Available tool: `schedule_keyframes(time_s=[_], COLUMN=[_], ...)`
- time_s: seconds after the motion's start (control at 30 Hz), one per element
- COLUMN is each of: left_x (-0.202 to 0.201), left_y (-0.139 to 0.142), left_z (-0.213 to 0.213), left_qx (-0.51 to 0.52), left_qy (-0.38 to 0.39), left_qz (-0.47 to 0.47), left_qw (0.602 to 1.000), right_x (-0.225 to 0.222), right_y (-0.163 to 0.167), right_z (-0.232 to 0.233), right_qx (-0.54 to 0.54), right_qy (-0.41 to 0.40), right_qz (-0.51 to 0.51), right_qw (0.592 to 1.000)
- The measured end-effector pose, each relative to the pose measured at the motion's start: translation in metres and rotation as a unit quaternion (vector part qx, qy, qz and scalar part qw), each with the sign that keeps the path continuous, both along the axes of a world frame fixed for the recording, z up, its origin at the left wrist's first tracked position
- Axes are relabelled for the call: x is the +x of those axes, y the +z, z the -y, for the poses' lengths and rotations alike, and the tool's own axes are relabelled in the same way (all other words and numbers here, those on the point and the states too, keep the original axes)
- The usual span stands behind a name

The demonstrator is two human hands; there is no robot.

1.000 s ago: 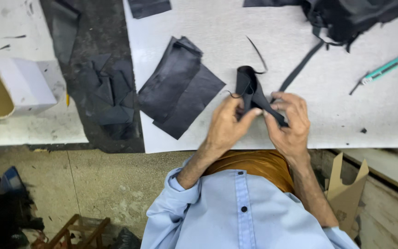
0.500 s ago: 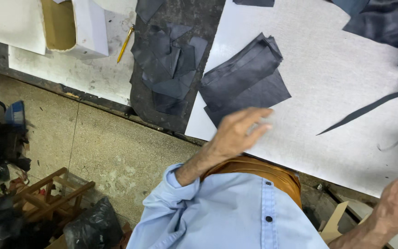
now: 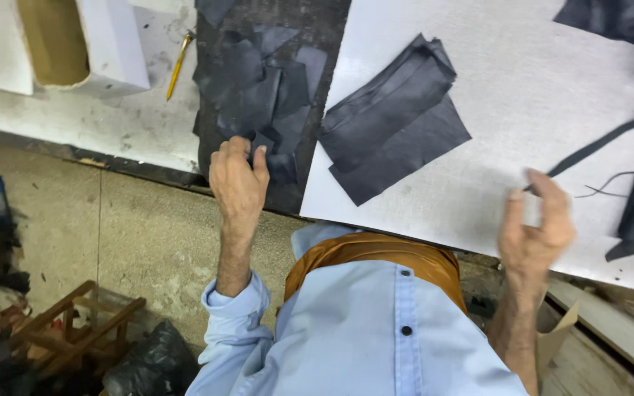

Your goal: The person cuts a long strip of black leather using a utility knife, then cuts a larger piece of leather using a cardboard template as a guide. The person also folds and stacks several rectangular leather pieces.

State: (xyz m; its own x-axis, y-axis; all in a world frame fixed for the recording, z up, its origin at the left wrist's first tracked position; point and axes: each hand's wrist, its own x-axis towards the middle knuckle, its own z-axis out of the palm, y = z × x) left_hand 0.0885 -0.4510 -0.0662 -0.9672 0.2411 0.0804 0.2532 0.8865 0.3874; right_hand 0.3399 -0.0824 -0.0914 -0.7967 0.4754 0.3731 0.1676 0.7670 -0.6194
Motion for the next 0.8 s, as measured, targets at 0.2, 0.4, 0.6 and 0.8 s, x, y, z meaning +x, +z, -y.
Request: schedule_keyframes(time_s=[0.2,0.4,0.6,0.8], left_x=[0.028,0.043,0.024,0.044], left_y=[0.027,0.036,0.062,0.042], left_z=[-0.036,-0.070,-0.055,-0.083], left_qx=[0.177,0.307,0.269,0.358], left_qy=[-0.063,-0.001,-0.259,-0.251], left_qz=[0.073,0.269,0.032,0.423], left_qw=[0.979,0.913,0.927,0.794], right_x=[-0.084,-0.123,-0.107,-0.107], right_y=[0.041,0.062,0.066,0.081], right_z=[0.127,0.155,0.122,0.100], right_qx=[-0.113,-0.186,-0.368,-0.208], right_qy=[0.278,0.294,0.252,0.241], right_qz=[-0.005,0.076,0.217,0.078], right_qw=[0.954,0.935,0.868,0.945])
